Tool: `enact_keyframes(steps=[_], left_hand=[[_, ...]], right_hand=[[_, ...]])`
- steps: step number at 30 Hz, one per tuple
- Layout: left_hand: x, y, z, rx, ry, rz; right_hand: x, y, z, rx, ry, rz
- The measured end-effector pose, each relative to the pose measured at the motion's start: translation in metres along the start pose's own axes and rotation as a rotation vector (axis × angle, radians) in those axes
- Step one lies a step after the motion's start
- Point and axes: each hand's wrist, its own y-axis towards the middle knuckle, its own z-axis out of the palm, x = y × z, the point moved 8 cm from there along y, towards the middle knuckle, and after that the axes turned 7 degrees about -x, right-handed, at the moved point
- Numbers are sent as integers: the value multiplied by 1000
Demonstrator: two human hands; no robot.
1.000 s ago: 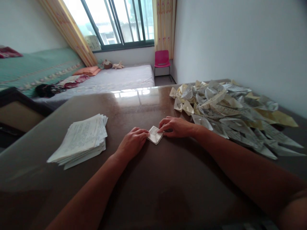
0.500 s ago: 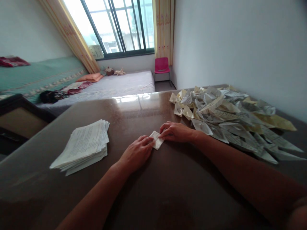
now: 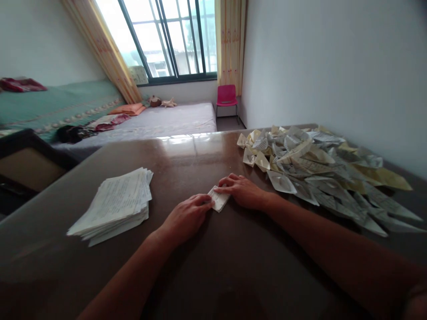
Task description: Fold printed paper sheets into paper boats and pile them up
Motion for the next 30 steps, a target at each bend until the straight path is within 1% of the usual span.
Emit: enact_keyframes(steps=[3,5,9,14,18,25,27,30], left_hand=[[5,-1,0,23,-33,-28],[7,-1,1,38,-61,-41],[7,0,-1,35,-92,-28],[5,-1,-2,66,-40,16],[2,-1,-3,77,-33,25],[-4,-1,-4,88,-4,25],[-4,-1,-4,92,7,13],[-4,-1,-3,104,27,3]], right_hand=[[-3,3,-13,-93,102,60],[-1,5,-18,-114,173,57],[8,3,-16,-27,273,-46],[5,1,-10,18,301,-96],[5,0,-9,43,246,-101],[2,1,-7,28,67,35],[4,2,-5,33,-10,37],[10,2,-2,76,-136,19]])
